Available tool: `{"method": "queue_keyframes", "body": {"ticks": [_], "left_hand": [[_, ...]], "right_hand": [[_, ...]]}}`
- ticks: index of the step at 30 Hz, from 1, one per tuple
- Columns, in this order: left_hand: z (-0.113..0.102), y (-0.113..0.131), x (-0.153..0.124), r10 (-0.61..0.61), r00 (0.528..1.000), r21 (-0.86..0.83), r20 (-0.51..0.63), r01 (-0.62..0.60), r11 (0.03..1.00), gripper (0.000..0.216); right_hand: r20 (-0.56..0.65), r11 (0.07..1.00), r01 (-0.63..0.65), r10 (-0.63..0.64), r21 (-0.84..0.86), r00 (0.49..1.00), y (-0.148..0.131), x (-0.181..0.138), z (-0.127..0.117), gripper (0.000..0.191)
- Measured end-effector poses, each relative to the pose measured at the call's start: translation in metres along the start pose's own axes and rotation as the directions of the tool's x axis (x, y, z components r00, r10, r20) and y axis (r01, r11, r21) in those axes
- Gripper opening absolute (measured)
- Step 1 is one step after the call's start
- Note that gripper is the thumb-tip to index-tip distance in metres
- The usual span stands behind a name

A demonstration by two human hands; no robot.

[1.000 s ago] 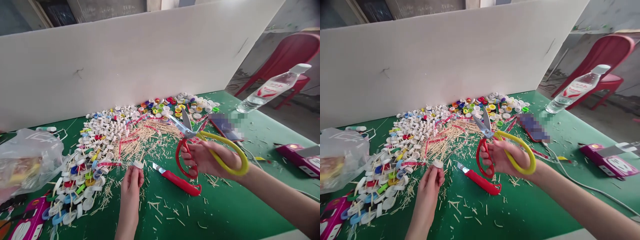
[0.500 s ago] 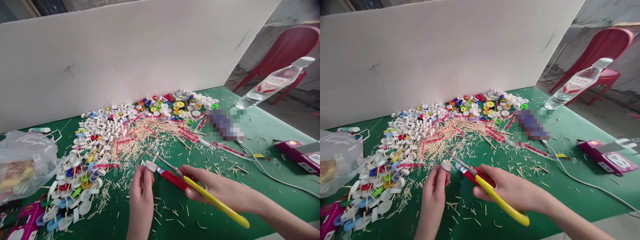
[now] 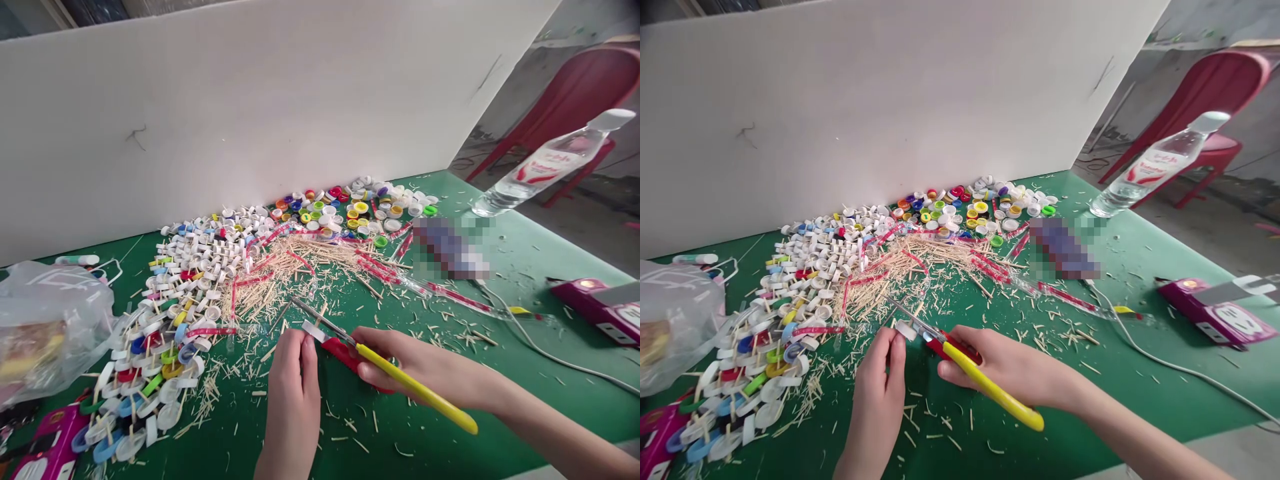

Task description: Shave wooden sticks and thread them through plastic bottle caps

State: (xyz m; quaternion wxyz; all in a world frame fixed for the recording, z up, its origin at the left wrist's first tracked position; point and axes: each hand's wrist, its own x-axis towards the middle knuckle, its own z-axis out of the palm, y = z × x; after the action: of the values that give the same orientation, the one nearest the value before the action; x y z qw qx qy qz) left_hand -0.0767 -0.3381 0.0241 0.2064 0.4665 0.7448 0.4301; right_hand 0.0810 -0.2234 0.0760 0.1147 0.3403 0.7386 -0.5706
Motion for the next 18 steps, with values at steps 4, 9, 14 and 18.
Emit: {"method": "queue_keyframes", "body": {"ticks": [4, 9, 14, 18], "left_hand": [[0.0045, -0.0066, -0.0001, 0.149, 0.989, 0.180, -0.020, -0.143, 0.973, 0.021], [0.0089, -0.0097, -0.0007, 0.253, 0.967, 0.314, -0.021, -0.233, 0.920, 0.016], [0.0092, -0.0085, 0.0002, 0.234, 0.972, 0.303, -0.022, -0.217, 0.928, 0.018], [0.0088, -0.0073, 0.0009, 0.175, 0.985, 0.259, -0.008, -0.167, 0.951, 0.021]], "right_hand": [[-0.015, 1.000, 0.003, -0.003, 0.012, 1.000, 0.0029, 0.0020, 0.0011, 0.048], [-0.005, 0.999, -0.025, 0.025, 0.021, 1.000, 0.0060, 0.0041, 0.0024, 0.048], [-0.014, 1.000, -0.005, 0.006, 0.027, 1.000, 0.0076, 0.0044, 0.0023, 0.048], [0.013, 0.999, -0.005, 0.004, 0.043, 1.000, 0.0070, 0.0026, 0.0019, 0.047]]}}
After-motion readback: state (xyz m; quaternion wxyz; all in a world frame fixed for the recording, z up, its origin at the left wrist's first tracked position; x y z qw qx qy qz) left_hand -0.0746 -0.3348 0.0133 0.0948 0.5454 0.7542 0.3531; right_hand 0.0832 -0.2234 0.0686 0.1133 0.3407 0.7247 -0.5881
